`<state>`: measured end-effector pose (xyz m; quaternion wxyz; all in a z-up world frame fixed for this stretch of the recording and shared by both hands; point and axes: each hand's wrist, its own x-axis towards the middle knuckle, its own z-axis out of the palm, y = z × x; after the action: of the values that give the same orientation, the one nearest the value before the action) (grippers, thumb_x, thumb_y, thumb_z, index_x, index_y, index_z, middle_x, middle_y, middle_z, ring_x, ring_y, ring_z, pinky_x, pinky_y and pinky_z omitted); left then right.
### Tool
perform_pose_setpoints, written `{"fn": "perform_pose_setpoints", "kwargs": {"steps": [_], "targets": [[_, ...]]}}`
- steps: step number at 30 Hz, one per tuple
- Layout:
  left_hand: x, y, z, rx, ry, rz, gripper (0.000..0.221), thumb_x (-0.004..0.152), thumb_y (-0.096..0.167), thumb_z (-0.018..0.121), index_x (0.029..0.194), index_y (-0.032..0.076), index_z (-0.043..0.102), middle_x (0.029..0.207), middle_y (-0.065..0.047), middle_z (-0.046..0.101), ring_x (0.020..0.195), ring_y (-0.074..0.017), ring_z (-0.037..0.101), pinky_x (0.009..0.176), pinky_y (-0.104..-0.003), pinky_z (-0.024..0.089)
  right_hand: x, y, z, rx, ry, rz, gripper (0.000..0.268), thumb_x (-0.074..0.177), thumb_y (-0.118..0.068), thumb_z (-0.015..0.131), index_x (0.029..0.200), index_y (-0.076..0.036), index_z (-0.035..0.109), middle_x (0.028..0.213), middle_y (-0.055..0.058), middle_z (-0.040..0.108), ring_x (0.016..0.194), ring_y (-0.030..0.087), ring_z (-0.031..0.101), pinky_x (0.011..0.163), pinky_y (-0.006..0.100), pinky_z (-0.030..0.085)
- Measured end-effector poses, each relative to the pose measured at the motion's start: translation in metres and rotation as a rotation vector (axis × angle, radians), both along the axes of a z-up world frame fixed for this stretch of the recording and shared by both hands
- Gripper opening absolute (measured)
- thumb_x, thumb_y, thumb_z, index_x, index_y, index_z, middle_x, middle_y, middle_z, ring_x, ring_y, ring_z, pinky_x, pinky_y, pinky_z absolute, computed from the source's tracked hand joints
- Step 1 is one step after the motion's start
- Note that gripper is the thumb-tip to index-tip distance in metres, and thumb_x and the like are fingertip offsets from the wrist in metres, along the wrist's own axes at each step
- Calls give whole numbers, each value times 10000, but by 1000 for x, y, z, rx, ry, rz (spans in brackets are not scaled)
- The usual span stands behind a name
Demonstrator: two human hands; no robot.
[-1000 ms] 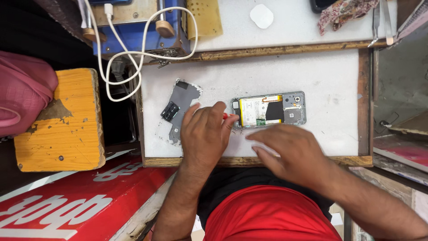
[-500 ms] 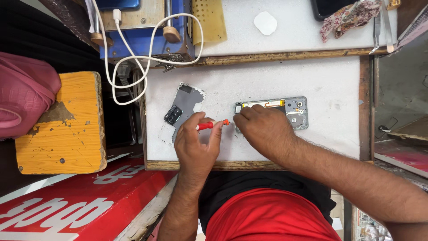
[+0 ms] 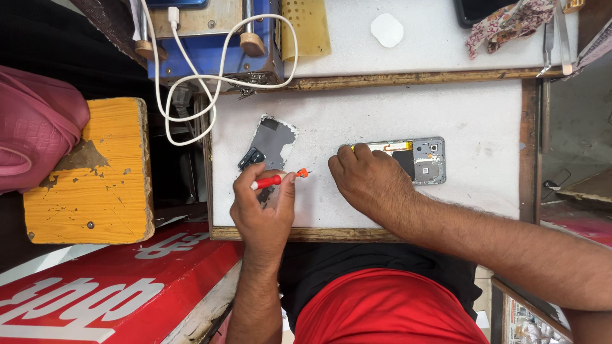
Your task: The person removes the back cover of a light blue smartphone, then uses a red-handled screwdriver to unscrew internal components. After setting the screwdriver down, the person picks up a dark blue smartphone and wipes its screen and edges with a white cloth.
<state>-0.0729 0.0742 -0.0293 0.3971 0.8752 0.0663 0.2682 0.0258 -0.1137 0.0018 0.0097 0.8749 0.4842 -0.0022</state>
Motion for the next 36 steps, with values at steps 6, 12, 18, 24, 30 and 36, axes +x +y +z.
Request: {"fn": "perform_pose_setpoints", "kwargs": {"steps": [6,12,18,24,30,36], "targets": [[-5,15,1,-4,-55,64,476,948,15,807,1272,24,458,977,-146,743,957,-240,776,846,-333,664,9,-4,4,10,142,17,172,828,-126,686,942,-24,608,898,105,601,801,242,671,604,359,614],[-15,34,8,-115,-117,145,467,1006,0,779,1310,13,424,1027,-184,732,1007,-250,776,907,-348,674,17,19,0,355,322,-22,168,893,-167,661,966,-40,579,926,118,602,811,292,682,633,436,600],[-21,32,19,-189,-141,188,487,1021,-34,758,1348,11,399,1051,-179,690,946,-223,744,912,-334,633,19,82,-15,428,386,-41,164,956,-192,635,1034,-52,603,964,136,655,773,317,714,577,460,588],[-27,34,12,-198,-147,141,498,1025,-46,705,1373,16,355,1042,-185,704,1011,-243,732,955,-373,608,27,70,-14,433,505,-76,313,909,-61,601,1210,-121,661,1083,105,710,861,328,723,688,481,590],[-5,-3,-9,-316,-150,-173,568,1057,-32,595,1474,24,214,1138,-185,714,1106,-258,726,991,-387,632,18,-9,6,673,522,-197,286,906,18,602,1151,-87,705,1133,114,733,1046,341,711,909,444,586],[11,-37,-16,-101,-162,-310,627,970,-72,716,1439,43,316,1046,-174,726,947,-262,772,820,-365,651,-49,-52,-4,513,337,-235,344,849,-57,657,1189,-82,709,1307,142,671,1309,342,578,1121,542,437]]}}
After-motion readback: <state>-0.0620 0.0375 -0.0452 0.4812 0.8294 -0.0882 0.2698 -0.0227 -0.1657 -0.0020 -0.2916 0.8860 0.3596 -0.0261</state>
